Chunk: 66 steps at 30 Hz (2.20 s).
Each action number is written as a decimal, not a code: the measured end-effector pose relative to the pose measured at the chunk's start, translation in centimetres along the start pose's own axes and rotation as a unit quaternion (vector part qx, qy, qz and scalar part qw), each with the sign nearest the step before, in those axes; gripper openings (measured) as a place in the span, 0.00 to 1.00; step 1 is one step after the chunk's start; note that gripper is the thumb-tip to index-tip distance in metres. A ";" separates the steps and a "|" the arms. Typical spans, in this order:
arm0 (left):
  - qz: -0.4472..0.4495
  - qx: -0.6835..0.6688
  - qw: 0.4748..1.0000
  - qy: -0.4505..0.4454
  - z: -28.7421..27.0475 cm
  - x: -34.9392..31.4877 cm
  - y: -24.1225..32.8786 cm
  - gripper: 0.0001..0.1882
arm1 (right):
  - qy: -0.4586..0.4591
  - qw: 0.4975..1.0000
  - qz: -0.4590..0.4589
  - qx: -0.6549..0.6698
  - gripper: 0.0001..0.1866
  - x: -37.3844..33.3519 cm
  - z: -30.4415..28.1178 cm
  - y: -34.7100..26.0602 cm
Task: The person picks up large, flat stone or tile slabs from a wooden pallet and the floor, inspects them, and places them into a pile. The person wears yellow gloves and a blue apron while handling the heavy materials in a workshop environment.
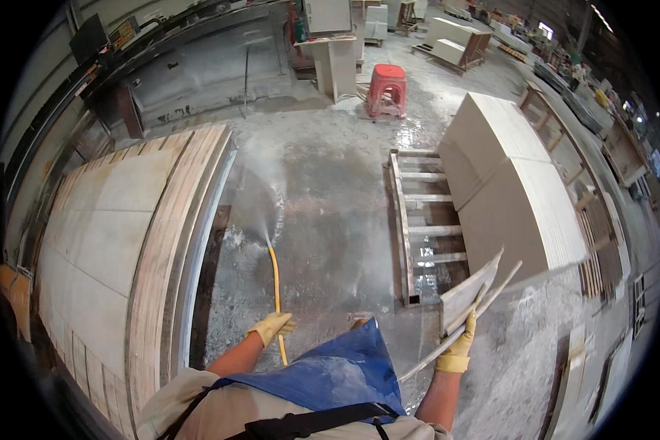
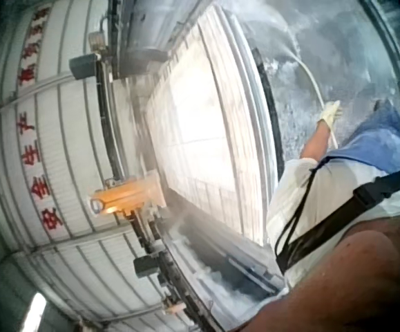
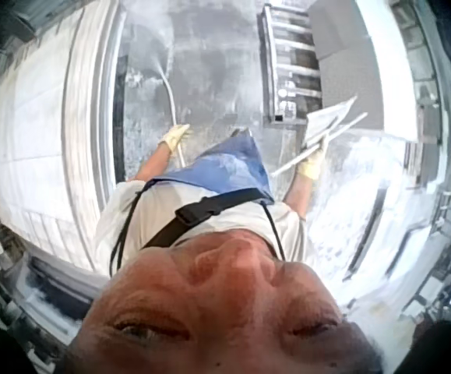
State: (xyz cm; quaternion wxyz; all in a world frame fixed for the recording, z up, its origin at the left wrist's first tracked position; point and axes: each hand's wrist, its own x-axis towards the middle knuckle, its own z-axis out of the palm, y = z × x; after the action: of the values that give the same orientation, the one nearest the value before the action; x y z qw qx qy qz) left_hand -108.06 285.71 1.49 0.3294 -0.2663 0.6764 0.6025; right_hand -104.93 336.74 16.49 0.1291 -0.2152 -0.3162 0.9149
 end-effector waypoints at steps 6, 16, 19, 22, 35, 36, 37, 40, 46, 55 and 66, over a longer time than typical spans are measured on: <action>-0.121 -0.100 0.986 0.057 -5.1 4.1 -1.5 0.33 | -0.006 0.998 0.056 -0.029 0.34 19.3 11.3 -0.1; -0.163 0.175 0.970 0.047 -5.4 19.8 28.7 0.31 | -0.009 0.996 0.070 -0.046 0.35 45.9 23.1 5.1; -0.086 0.050 0.994 0.033 -8.7 30.5 37.1 0.29 | 0.001 0.998 0.043 -0.041 0.35 51.1 28.7 6.3; -0.014 0.049 0.998 0.043 -13.6 43.2 44.8 0.23 | 0.041 0.999 0.009 -0.029 0.33 55.5 33.2 7.2; 0.063 0.089 0.993 0.046 -16.5 71.3 82.1 0.21 | 0.078 0.997 -0.028 0.004 0.33 89.4 50.0 9.2; 0.047 0.063 0.996 0.047 -15.7 71.9 83.5 0.22 | 0.086 0.995 -0.046 0.000 0.33 93.4 50.4 9.5; 0.031 0.060 0.996 0.049 -15.4 72.6 84.8 0.23 | 0.088 0.995 -0.052 -0.017 0.32 98.0 48.9 9.8; -0.013 0.028 0.998 0.046 -15.5 72.1 87.8 0.27 | 0.072 0.997 -0.002 -0.012 0.33 106.1 54.9 8.9; -0.122 0.024 0.992 0.030 -17.8 76.4 93.8 0.31 | 0.089 0.994 -0.055 -0.028 0.41 120.8 62.9 10.2; -0.053 0.055 0.996 -0.053 -24.5 100.7 111.6 0.29 | 0.124 0.990 -0.059 -0.017 0.40 134.4 70.9 13.3; 0.044 0.031 0.998 -0.012 -25.2 113.5 142.5 0.22 | 0.166 0.981 -0.094 -0.034 0.37 156.6 76.8 18.2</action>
State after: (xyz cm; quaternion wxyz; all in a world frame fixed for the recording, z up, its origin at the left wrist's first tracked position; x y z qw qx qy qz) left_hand -291.82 283.73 7.06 0.3190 -0.2188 0.7020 0.5980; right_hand -280.12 340.90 10.37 0.2582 -0.3374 -0.3403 0.8389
